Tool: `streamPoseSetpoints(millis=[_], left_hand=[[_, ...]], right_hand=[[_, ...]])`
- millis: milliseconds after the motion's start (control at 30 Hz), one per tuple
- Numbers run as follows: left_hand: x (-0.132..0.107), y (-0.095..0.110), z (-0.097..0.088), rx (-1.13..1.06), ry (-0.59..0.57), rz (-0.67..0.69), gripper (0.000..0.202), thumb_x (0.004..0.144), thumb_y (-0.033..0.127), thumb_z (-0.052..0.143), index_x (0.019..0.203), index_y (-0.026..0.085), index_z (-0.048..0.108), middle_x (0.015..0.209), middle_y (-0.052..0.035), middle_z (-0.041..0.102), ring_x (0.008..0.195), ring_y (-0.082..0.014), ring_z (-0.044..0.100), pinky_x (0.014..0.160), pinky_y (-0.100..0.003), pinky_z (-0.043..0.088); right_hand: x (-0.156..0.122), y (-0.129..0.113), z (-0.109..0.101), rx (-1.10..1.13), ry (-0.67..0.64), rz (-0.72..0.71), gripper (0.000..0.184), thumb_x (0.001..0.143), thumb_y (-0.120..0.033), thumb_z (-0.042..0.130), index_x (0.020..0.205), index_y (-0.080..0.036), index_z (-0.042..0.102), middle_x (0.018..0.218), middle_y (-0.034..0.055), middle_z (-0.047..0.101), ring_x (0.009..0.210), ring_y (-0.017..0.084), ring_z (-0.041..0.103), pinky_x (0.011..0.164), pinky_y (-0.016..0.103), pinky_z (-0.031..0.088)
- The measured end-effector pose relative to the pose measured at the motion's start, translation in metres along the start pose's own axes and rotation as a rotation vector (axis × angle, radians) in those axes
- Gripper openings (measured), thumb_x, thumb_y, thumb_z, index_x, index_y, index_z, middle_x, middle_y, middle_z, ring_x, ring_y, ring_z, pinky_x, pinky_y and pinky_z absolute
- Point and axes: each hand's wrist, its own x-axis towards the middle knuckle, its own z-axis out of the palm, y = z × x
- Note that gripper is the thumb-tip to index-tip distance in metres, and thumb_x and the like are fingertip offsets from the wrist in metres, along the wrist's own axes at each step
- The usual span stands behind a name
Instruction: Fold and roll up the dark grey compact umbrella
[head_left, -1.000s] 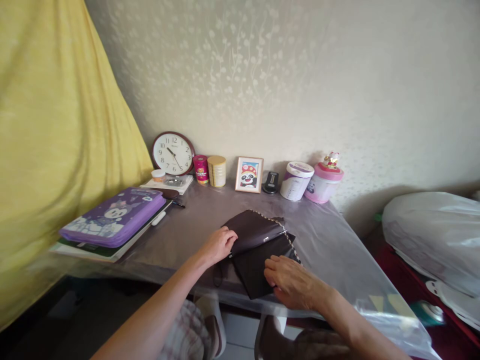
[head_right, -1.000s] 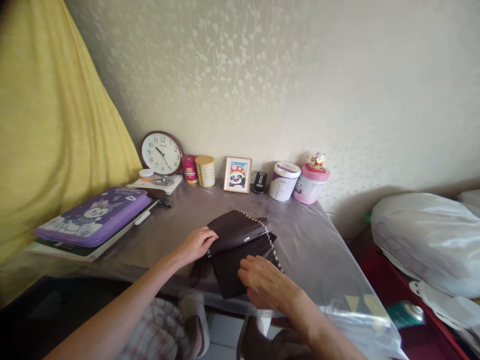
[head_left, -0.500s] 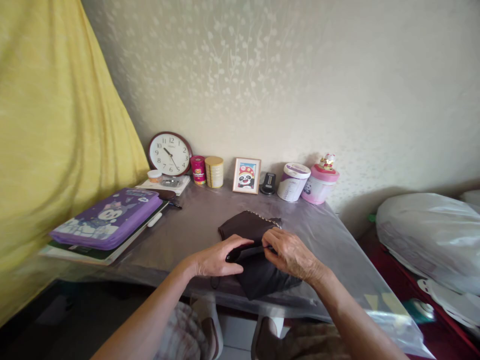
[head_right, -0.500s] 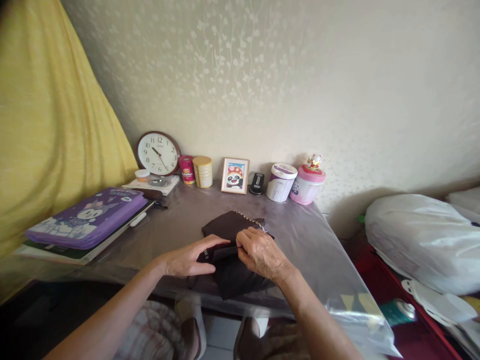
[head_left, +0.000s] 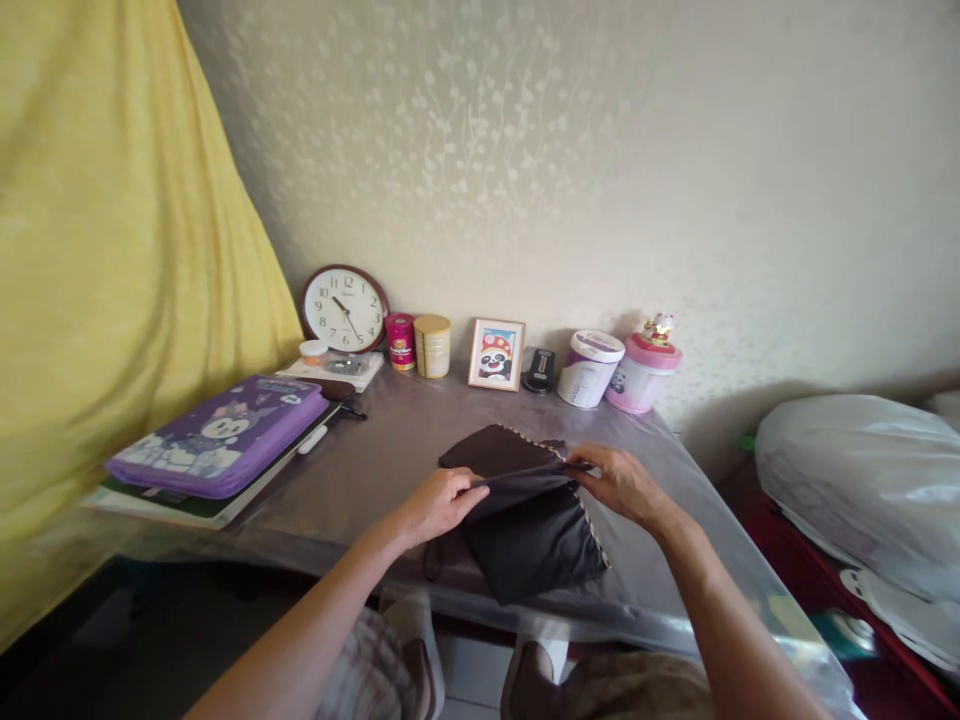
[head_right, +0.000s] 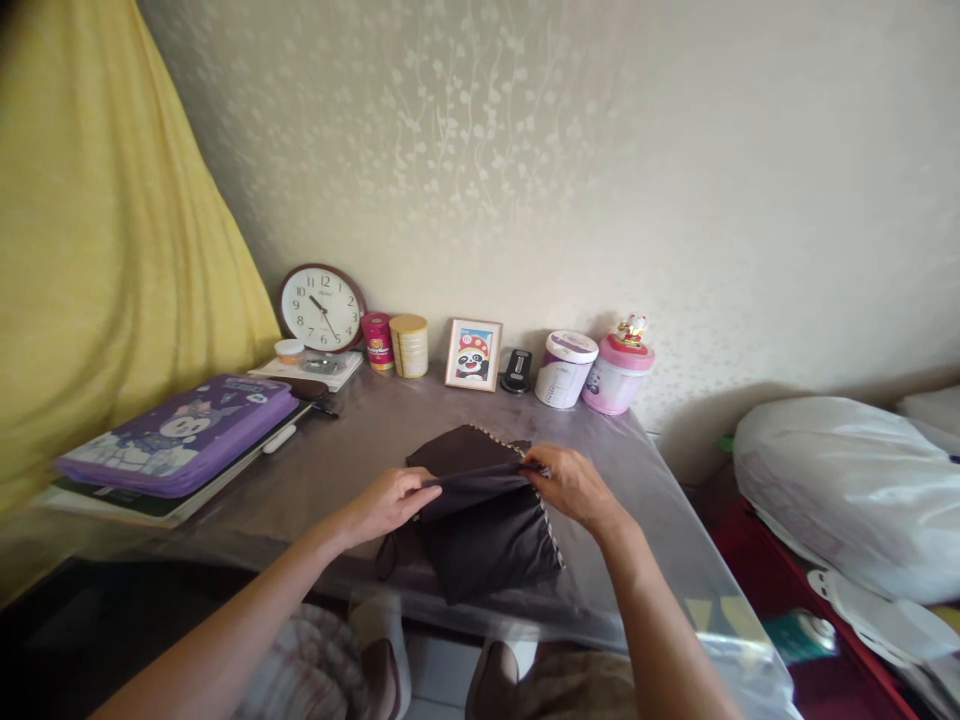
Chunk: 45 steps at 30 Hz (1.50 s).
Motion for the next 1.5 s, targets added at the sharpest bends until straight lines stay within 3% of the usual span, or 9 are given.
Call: streamPoseSetpoints(millis=[100, 267, 400, 533, 667, 900, 1067, 1367, 1500], left_hand=[[0.003, -0.002, 0.001, 0.054, 0.052, -0.056, 0.043, 0.086, 0.039, 0.037, 0.053, 0.015, 0.051, 0.059, 0.0025, 0.048, 0.054, -0.0082, 0.042, 0.053, -0.020, 0.031], [0.006, -0.003, 0.001, 0.049, 0.100, -0.062, 0.044, 0.086, 0.042, 0.035, 0.051, 0.016, 0.042, 0.054, 0.0050, 0.037, 0.053, -0.0079, 0.036, 0.053, -0.020, 0.027], [0.006, -0.003, -0.001, 0.067, 0.140, -0.095, 0.043, 0.086, 0.042, 0.031, 0.053, 0.017, 0.039, 0.053, 0.0058, 0.029, 0.053, -0.0081, 0.032, 0.052, -0.020, 0.024], [0.007, -0.005, -0.001, 0.103, 0.152, -0.141, 0.042, 0.086, 0.041, 0.030, 0.053, 0.017, 0.038, 0.052, 0.0058, 0.027, 0.053, -0.0083, 0.032, 0.052, -0.020, 0.024], [0.011, -0.010, -0.001, 0.160, 0.194, -0.199, 0.039, 0.085, 0.039, 0.034, 0.052, 0.017, 0.040, 0.051, 0.0057, 0.031, 0.051, -0.0083, 0.032, 0.052, -0.021, 0.023], [0.019, -0.027, 0.005, 0.277, 0.227, -0.367, 0.035, 0.085, 0.032, 0.037, 0.057, 0.017, 0.051, 0.052, 0.0020, 0.048, 0.051, -0.0104, 0.041, 0.052, -0.021, 0.024], [0.025, -0.042, 0.014, 0.336, 0.210, -0.440, 0.033, 0.086, 0.031, 0.037, 0.065, 0.017, 0.058, 0.062, -0.0022, 0.059, 0.059, -0.0131, 0.052, 0.056, -0.022, 0.029], [0.033, -0.058, 0.028, 0.382, 0.158, -0.493, 0.031, 0.088, 0.029, 0.036, 0.074, 0.017, 0.061, 0.074, -0.0073, 0.065, 0.073, -0.0174, 0.060, 0.063, -0.024, 0.037], [0.033, -0.060, 0.032, 0.386, 0.143, -0.503, 0.026, 0.086, 0.028, 0.039, 0.080, 0.017, 0.062, 0.080, -0.0094, 0.066, 0.078, -0.0192, 0.061, 0.066, -0.026, 0.039]], right_hand=[[0.003, 0.010, 0.002, 0.082, 0.091, 0.035, 0.018, 0.082, -0.033, 0.048, 0.082, -0.022, 0.062, 0.081, 0.0015, 0.065, 0.071, 0.015, 0.059, 0.065, 0.024, 0.042], [0.011, 0.012, 0.014, 0.169, 0.219, 0.123, 0.021, 0.080, -0.037, 0.049, 0.076, -0.021, 0.062, 0.072, 0.0019, 0.064, 0.064, 0.015, 0.058, 0.059, 0.024, 0.044], [0.021, 0.012, 0.027, 0.473, 0.226, 0.276, 0.024, 0.078, -0.043, 0.049, 0.075, -0.020, 0.056, 0.056, -0.0007, 0.059, 0.053, 0.015, 0.059, 0.055, 0.025, 0.048], [0.033, 0.013, 0.042, 0.779, 0.254, 0.332, 0.028, 0.073, -0.048, 0.054, 0.078, -0.020, 0.052, 0.068, 0.0008, 0.062, 0.065, 0.019, 0.066, 0.060, 0.029, 0.053], [0.044, 0.013, 0.055, 0.839, 0.311, 0.297, 0.024, 0.073, -0.043, 0.055, 0.079, -0.020, 0.052, 0.075, 0.0021, 0.064, 0.075, 0.020, 0.066, 0.069, 0.032, 0.053], [0.059, 0.007, 0.081, 0.780, 0.299, 0.234, 0.020, 0.074, -0.023, 0.052, 0.093, -0.021, 0.049, 0.097, 0.0054, 0.063, 0.091, 0.017, 0.063, 0.085, 0.035, 0.047], [0.064, 0.006, 0.098, 0.698, 0.215, 0.222, 0.032, 0.071, -0.010, 0.048, 0.101, -0.023, 0.044, 0.109, 0.0058, 0.059, 0.097, 0.015, 0.060, 0.087, 0.037, 0.046], [0.060, -0.005, 0.100, 0.260, 0.131, 0.161, 0.052, 0.074, -0.010, 0.050, 0.122, -0.022, 0.034, 0.128, 0.0106, 0.044, 0.102, 0.016, 0.057, 0.086, 0.035, 0.044], [0.056, -0.012, 0.094, 0.039, 0.047, -0.003, 0.031, 0.082, -0.021, 0.047, 0.113, -0.020, 0.049, 0.124, 0.0087, 0.050, 0.106, 0.018, 0.053, 0.091, 0.035, 0.039]])
